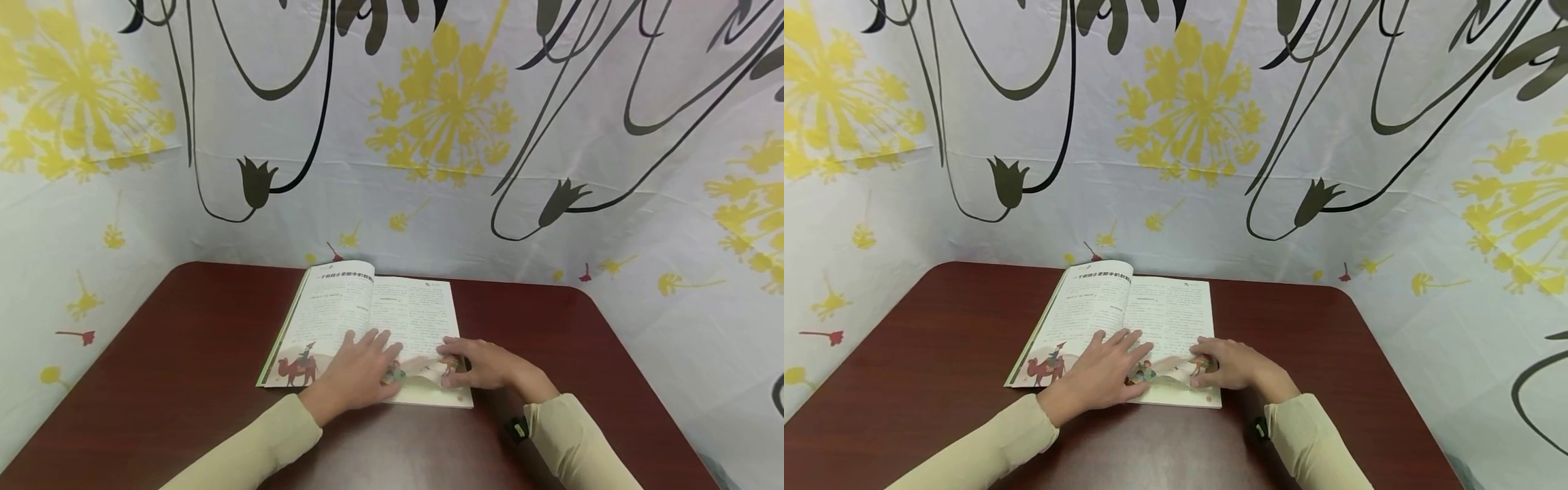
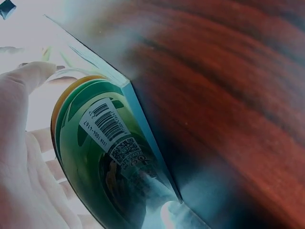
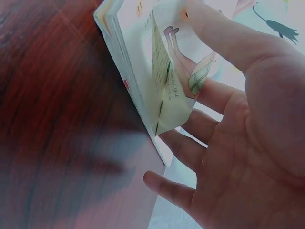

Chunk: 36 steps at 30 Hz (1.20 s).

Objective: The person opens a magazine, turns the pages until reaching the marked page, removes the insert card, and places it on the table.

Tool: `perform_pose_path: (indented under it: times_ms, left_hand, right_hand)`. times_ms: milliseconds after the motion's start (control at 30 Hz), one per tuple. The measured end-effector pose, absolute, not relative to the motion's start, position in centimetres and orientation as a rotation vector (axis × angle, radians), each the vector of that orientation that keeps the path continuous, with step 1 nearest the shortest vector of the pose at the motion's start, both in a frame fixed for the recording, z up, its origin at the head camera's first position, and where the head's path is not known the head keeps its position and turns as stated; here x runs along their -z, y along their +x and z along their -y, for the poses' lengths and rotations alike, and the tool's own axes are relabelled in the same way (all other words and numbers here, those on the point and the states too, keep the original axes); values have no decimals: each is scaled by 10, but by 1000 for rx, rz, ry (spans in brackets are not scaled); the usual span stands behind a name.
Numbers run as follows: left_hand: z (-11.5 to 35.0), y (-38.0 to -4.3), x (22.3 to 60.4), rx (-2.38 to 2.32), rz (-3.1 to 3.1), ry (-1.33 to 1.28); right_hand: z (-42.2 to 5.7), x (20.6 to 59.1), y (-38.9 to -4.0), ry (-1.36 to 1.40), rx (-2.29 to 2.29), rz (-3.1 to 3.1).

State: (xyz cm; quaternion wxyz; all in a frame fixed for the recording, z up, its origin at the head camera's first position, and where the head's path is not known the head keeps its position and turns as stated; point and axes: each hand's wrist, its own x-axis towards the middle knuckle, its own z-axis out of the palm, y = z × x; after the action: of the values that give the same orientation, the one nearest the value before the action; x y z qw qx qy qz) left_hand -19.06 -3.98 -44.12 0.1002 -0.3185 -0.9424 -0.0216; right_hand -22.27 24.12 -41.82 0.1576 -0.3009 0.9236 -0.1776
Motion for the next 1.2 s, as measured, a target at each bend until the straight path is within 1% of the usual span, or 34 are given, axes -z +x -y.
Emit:
perform_pose_path:
  times_ms: [300,700,833,967,1200]
  left_hand:
    - [43,-192,441,67,2728,-949]
    - [46,-193,440,82,2660,-903]
    - [50,-195,441,38,2504,-890]
    - [52,-198,440,-4,2355,-877]
    - [54,-196,434,-49,2338,-845]
  right_hand:
    - [-254,416,-224,-881,616,-2641]
    - [-274,397,-228,-769,742,-2735]
    - [-275,401,-228,-753,707,-2728]
    - [-270,409,-227,-802,644,-2704]
    - [-259,416,-224,-806,604,-2665]
